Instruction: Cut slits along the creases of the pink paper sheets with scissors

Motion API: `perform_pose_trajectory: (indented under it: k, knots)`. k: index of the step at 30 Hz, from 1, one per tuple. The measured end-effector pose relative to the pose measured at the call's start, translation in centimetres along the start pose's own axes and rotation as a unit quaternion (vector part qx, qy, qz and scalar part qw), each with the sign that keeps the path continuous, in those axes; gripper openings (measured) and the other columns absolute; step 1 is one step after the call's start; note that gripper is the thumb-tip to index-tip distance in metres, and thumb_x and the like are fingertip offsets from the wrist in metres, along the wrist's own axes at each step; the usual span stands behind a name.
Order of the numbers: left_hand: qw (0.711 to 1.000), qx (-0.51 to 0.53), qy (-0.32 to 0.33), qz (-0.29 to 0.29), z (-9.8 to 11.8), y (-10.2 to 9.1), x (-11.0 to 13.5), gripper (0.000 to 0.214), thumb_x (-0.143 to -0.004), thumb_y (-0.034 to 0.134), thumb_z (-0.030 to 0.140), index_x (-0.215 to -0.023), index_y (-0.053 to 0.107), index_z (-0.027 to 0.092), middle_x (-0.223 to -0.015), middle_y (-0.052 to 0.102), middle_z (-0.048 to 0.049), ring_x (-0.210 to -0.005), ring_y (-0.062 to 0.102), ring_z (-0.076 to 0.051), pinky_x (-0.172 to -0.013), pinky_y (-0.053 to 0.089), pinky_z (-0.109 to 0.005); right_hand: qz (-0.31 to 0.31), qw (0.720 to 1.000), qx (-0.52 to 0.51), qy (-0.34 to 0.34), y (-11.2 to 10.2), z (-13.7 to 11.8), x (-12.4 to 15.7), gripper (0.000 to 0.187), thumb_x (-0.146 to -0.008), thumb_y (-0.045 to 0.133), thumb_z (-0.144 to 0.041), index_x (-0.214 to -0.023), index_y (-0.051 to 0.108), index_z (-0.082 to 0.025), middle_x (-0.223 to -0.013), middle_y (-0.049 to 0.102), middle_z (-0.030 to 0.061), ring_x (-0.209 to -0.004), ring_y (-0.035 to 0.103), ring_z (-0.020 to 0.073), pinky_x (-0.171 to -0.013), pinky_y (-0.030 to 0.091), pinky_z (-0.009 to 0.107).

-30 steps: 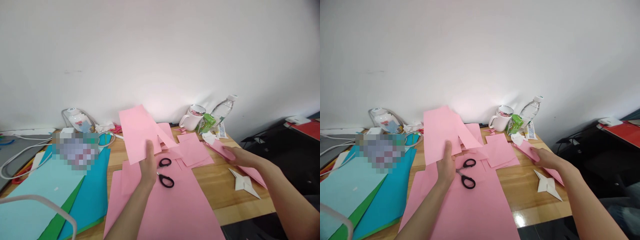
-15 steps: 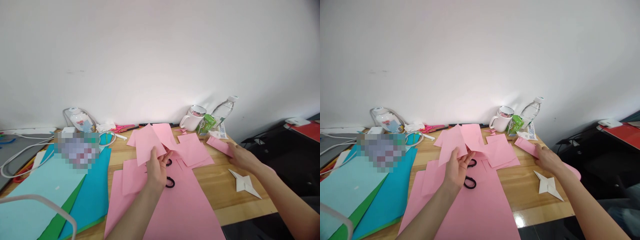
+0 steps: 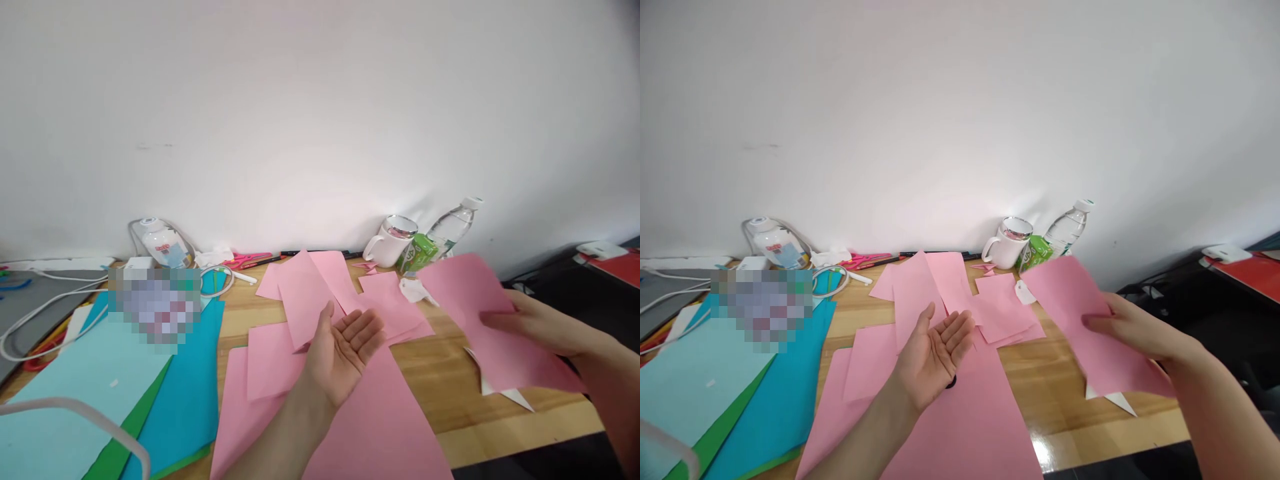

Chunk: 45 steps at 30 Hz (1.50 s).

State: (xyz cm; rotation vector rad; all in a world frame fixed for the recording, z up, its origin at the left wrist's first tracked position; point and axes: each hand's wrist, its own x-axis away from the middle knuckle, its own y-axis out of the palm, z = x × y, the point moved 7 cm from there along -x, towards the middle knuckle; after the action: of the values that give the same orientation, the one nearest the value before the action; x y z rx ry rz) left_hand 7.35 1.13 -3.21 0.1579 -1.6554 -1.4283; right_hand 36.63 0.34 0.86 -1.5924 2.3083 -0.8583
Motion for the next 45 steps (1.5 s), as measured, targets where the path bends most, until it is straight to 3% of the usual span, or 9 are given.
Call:
perform_pose_trajectory:
  k: [1,4,8,10,13,24,34,39,45]
  knots:
    - [0.999,-0.015,0.005,-0.029,0.0,0.5,0.3,0.041,-0.091,0.041,0.038,-0.079,0.062,0.004,-0.072,0.071,-0.0126,-0.065,0.070,-0.019,-0.061,0.056,-0.027,-0.088,0.992,-0.085,0.039,1.7,-0.7,0.7,0.004,-0.064,0.071,-0.019,-0.069,0.070,-0.020,-0.070,0.068,0.0154,-0.058,0.064,0.0253,-0.052,0.045,0.034]
    - [0.974,-0.136,0.137,-0.117,1.6,2.0,1.3,0.039,-0.090,0.041,0.040,-0.079,0.064,0.009,-0.063,0.068,-0.0070,-0.054,0.066,-0.016,-0.051,0.052,-0.026,-0.143,0.956,-0.255,0.025,5.9,-4.8,2.1,0.032,-0.055,0.080,-0.018,-0.085,0.069,-0.022,-0.083,0.070,0.0109,-0.067,0.066,0.0260,-0.055,0.051,0.034]
    - [0.851,-0.299,0.429,-0.049,6.5,2.2,3.1,0.022,-0.075,0.067,0.031,-0.092,0.065,0.017,-0.083,0.068,-0.0034,-0.075,0.065,-0.015,-0.072,0.051,-0.027,-0.213,0.921,-0.324,-0.039,13.7,-9.3,2.4,0.039,-0.055,0.082,-0.021,-0.090,0.065,-0.018,-0.083,0.071,0.0066,-0.069,0.066,0.0231,-0.059,0.053,0.034]
    - [0.869,-0.315,0.377,-0.052,7.2,2.0,2.2,0.037,-0.075,0.068,0.031,-0.110,0.062,0.021,-0.108,0.066,-0.0071,-0.098,0.062,-0.020,-0.085,0.047,-0.030,-0.217,0.907,-0.352,-0.080,16.6,-10.8,2.3,0.039,-0.058,0.081,-0.025,-0.093,0.064,-0.018,-0.088,0.071,0.0072,-0.076,0.066,0.0247,-0.068,0.054,0.038]
    - [0.917,-0.289,0.253,-0.109,6.9,1.7,0.9,0.036,-0.077,0.065,0.031,-0.112,0.062,0.019,-0.109,0.067,-0.0107,-0.104,0.061,-0.024,-0.089,0.045,-0.034,-0.140,0.922,-0.335,-0.135,18.5,-11.4,2.0,0.034,-0.068,0.075,-0.032,-0.097,0.063,-0.020,-0.095,0.070,0.0068,-0.083,0.065,0.0253,-0.069,0.053,0.038]
    - [0.929,-0.298,0.170,-0.139,7.1,0.8,0.2,0.034,-0.080,0.062,0.032,-0.109,0.064,0.015,-0.104,0.070,-0.0127,-0.099,0.064,-0.026,-0.088,0.046,-0.036,-0.102,0.879,-0.452,-0.108,19.7,-9.8,1.7,0.033,-0.072,0.072,-0.033,-0.101,0.061,-0.023,-0.079,0.073,0.0020,-0.066,0.067,0.0202,-0.061,0.054,0.033]
    - [0.964,-0.176,-0.015,-0.201,3.3,0.2,-0.5,0.071,-0.076,0.042,0.067,-0.123,0.054,0.016,-0.112,0.066,-0.0155,-0.114,0.055,-0.030,-0.097,0.040,-0.042,-0.061,0.879,-0.466,-0.080,19.3,-9.7,2.2,0.024,-0.072,0.070,-0.038,-0.087,0.065,-0.021,-0.063,0.064,-0.0011,-0.053,0.058,0.0146,-0.046,0.049,0.025]
    - [0.966,-0.180,-0.001,-0.187,3.8,0.5,0.1,0.069,-0.077,0.048,0.063,-0.120,0.056,0.010,-0.110,0.066,-0.0181,-0.111,0.057,-0.031,-0.094,0.043,-0.041,-0.094,0.885,-0.447,-0.093,19.7,-10.0,1.9,0.031,-0.071,0.070,-0.037,-0.099,0.063,-0.024,-0.080,0.065,-0.0015,-0.042,0.044,0.0053,-0.027,0.023,0.014]
    - [0.958,-0.228,0.120,-0.126,5.0,1.3,0.3,0.049,-0.075,0.065,0.041,-0.117,0.058,0.018,-0.108,0.067,-0.0144,-0.101,0.063,-0.029,-0.085,0.050,-0.040,-0.071,0.892,-0.442,-0.066,20.0,-8.8,1.1,0.043,-0.070,0.070,-0.041,-0.107,0.059,-0.023,-0.092,0.066,0.0022,-0.063,0.060,0.0133,-0.044,0.048,0.023]
